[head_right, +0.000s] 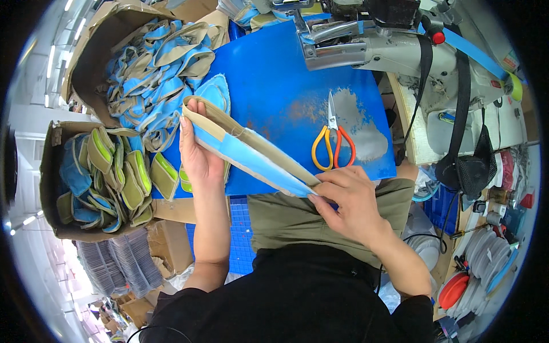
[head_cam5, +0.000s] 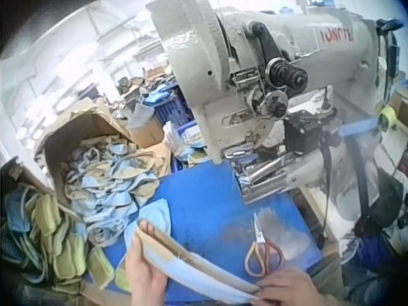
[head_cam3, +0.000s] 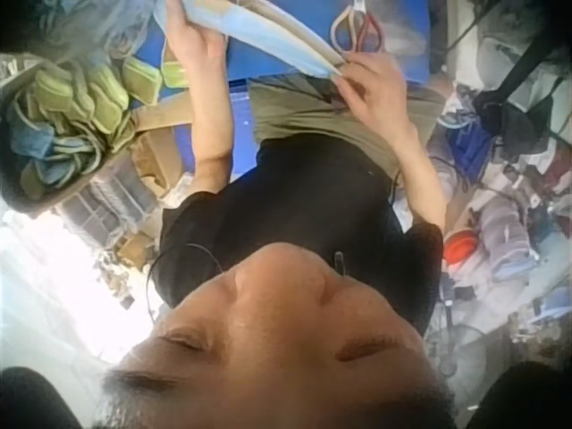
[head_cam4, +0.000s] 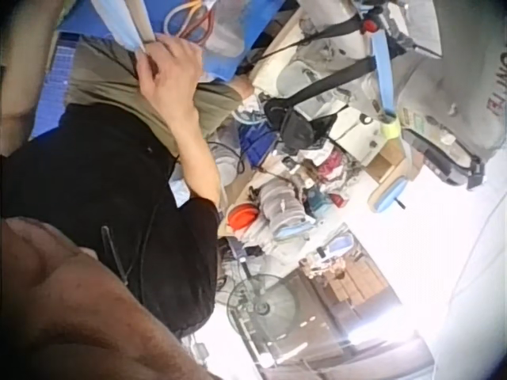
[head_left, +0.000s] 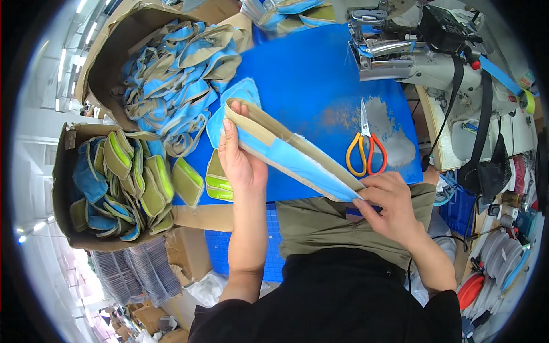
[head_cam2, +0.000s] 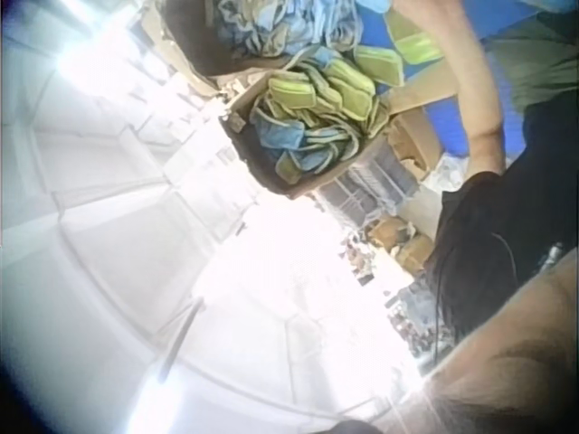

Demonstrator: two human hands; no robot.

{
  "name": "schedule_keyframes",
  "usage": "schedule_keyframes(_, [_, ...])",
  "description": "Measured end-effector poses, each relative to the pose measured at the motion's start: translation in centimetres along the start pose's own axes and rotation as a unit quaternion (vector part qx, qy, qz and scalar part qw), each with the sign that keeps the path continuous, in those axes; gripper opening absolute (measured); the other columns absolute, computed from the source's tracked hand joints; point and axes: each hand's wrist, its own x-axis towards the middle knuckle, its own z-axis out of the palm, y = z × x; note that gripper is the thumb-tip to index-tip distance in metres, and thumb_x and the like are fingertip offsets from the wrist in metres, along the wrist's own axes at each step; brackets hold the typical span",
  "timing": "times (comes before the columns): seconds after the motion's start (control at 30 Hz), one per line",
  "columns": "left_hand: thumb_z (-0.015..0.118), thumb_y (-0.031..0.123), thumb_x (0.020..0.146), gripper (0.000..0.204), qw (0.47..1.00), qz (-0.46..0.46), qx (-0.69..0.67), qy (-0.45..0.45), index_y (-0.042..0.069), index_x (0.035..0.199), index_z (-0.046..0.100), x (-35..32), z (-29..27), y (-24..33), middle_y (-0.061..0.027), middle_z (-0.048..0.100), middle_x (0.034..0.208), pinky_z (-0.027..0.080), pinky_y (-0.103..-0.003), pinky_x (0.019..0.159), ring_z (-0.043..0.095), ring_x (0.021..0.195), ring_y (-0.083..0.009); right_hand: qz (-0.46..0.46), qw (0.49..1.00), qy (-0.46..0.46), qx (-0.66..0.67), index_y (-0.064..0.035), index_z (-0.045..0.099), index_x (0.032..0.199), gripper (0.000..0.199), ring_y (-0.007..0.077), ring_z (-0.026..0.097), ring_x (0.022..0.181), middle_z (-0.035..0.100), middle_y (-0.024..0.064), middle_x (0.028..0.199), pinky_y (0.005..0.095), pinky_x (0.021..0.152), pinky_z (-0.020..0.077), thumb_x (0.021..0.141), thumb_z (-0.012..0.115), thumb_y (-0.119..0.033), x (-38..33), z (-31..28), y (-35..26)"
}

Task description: Assembling and sewing small fabric pouches at an industrial sewing machine.

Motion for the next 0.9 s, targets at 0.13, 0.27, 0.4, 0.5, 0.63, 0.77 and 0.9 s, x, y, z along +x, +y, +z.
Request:
schedule_keyframes(0.13, [0.057, 0.03, 0.11, 0.047, 1.0, -0.001, 0.002, 0.005, 0.0, 0.146, 0.054, 0.2, -0.3, -0.3, -0.0143, 0.061, 0.147, 0.043, -0.043, 0.121, 0.053, 0.142, -0.0253, -0.012, 1.0, -0.001, -0.012, -0.0076, 0.074, 0.087, 0.011, 0.0299, 0.067, 0.107, 0.071, 0.0087, 0.121, 0.0412, 0.09, 0.0489, 0.081, 0.082, -0.011, 0.9, -0.6, -1.1])
schedule_keyframes(0.27, [0.047, 0.055, 0.108, 0.068, 0.988, -0.143, -0.026, -0.056, 0.001, 0.149, 0.051, -0.5, -2.2, -0.7, -0.0149, 0.055, 0.153, 0.04, -0.048, 0.12, 0.049, 0.145, -0.029, -0.031, 0.999, 0.022, 0.013, -0.0063, 0.073, 0.088, 0.011, 0.0314, 0.065, 0.111, 0.069, 0.0097, 0.127, 0.043, 0.093, 0.0482, 0.081, 0.081, -0.01, 2.5, -1.0, -2.1])
schedule_keyframes(0.4, [0.038, 0.075, 0.103, 0.09, 0.886, -0.432, -0.132, -0.101, 0.001, 0.153, 0.045, -8.4, -1.4, -1.5, -0.0173, 0.052, 0.154, 0.035, -0.049, 0.12, 0.047, 0.143, -0.0313, -0.055, 0.997, -0.004, 0.047, -0.006, 0.072, 0.089, 0.009, 0.0319, 0.063, 0.109, 0.067, 0.0088, 0.118, 0.0442, 0.091, 0.0472, 0.082, 0.076, -0.01, 5.1, 0.7, -1.0])
schedule_keyframes(0.5, [0.047, 0.064, 0.106, 0.079, 0.929, -0.344, -0.054, -0.123, 0.002, 0.154, 0.045, -10.3, -0.1, -1.8, -0.0163, 0.049, 0.157, 0.034, -0.049, 0.12, 0.047, 0.144, -0.0285, -0.027, 0.992, -0.038, 0.12, -0.006, 0.072, 0.09, 0.009, 0.031, 0.064, 0.096, 0.065, 0.0093, 0.099, 0.0441, 0.082, 0.0476, 0.085, 0.075, -0.012, 5.9, 2.6, -0.5])
schedule_keyframes(0.63, [0.065, 0.028, 0.105, 0.036, 0.957, -0.256, 0.066, -0.124, 0.007, 0.135, 0.067, -7.5, 1.1, -1.7, -0.0132, 0.066, 0.139, 0.047, -0.043, 0.109, 0.061, 0.127, -0.023, 0.009, 0.972, -0.032, 0.233, -0.0003, 0.073, 0.093, 0.012, 0.0207, 0.062, 0.075, 0.066, 0.0102, 0.087, 0.0305, 0.065, 0.0453, 0.092, 0.078, -0.011, 6.2, 3.1, -1.4])
schedule_keyframes(0.77, [0.07, 0.017, 0.103, 0.03, 0.968, -0.183, 0.069, -0.158, 0.007, 0.13, 0.07, -7.0, 1.7, -1.2, -0.0099, 0.072, 0.12, 0.053, -0.037, 0.097, 0.066, 0.11, -0.0192, 0.09, 0.957, -0.038, 0.275, 0.001, 0.073, 0.095, 0.014, 0.014, 0.058, 0.072, 0.065, 0.0068, 0.081, 0.0304, 0.064, 0.0433, 0.093, 0.079, -0.011, 6.2, 2.5, -1.7])
schedule_keyframes(0.9, [0.072, 0.016, 0.101, 0.039, 0.974, -0.135, 0.105, -0.148, 0.005, 0.137, 0.066, -6.7, 1.5, -1.2, -0.0085, 0.072, 0.111, 0.054, -0.035, 0.095, 0.067, 0.106, -0.0174, 0.104, 0.951, -0.014, 0.29, 0.0013, 0.073, 0.095, 0.014, 0.0093, 0.056, 0.071, 0.066, 0.0041, 0.081, 0.0295, 0.06, 0.0419, 0.092, 0.079, -0.011, 6.2, 2.3, -2.1])
